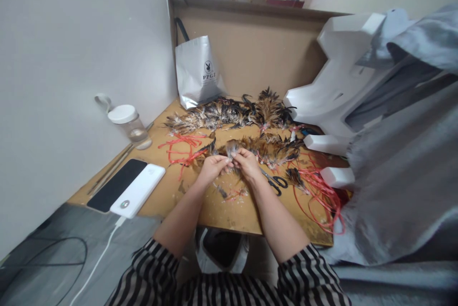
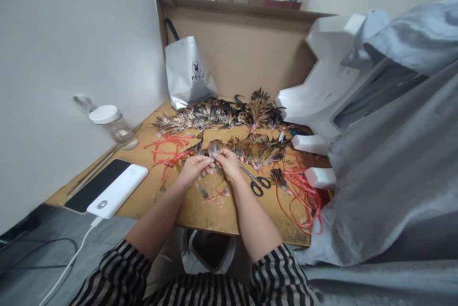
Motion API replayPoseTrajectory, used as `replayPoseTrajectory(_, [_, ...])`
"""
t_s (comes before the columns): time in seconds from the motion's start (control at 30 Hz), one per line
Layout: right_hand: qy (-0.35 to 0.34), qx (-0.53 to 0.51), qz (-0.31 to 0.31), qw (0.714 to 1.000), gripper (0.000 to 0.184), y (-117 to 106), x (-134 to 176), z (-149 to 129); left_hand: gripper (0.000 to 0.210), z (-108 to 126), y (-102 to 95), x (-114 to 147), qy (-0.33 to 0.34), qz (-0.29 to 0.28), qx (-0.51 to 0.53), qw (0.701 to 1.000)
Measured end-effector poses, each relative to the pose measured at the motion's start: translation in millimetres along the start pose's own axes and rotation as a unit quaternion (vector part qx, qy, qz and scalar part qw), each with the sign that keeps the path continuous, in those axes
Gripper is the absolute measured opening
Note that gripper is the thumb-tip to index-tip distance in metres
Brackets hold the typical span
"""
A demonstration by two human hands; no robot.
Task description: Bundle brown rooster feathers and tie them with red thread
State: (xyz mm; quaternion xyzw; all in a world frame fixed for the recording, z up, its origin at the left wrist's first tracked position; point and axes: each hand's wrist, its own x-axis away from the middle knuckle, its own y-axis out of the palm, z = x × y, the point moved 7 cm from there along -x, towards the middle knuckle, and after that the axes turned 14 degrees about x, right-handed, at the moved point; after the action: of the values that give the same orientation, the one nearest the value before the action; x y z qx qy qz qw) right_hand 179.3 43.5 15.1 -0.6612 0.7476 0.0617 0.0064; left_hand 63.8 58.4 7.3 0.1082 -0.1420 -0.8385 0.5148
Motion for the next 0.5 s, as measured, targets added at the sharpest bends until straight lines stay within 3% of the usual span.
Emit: replayPoseTrajectory(0.5, [0.017,0.029,0.036,0.999,0.026,0.4,-0.6,3.6,0.028,-4.6,-5.6,-3.5,-0.001,0.026,0.001,1.000])
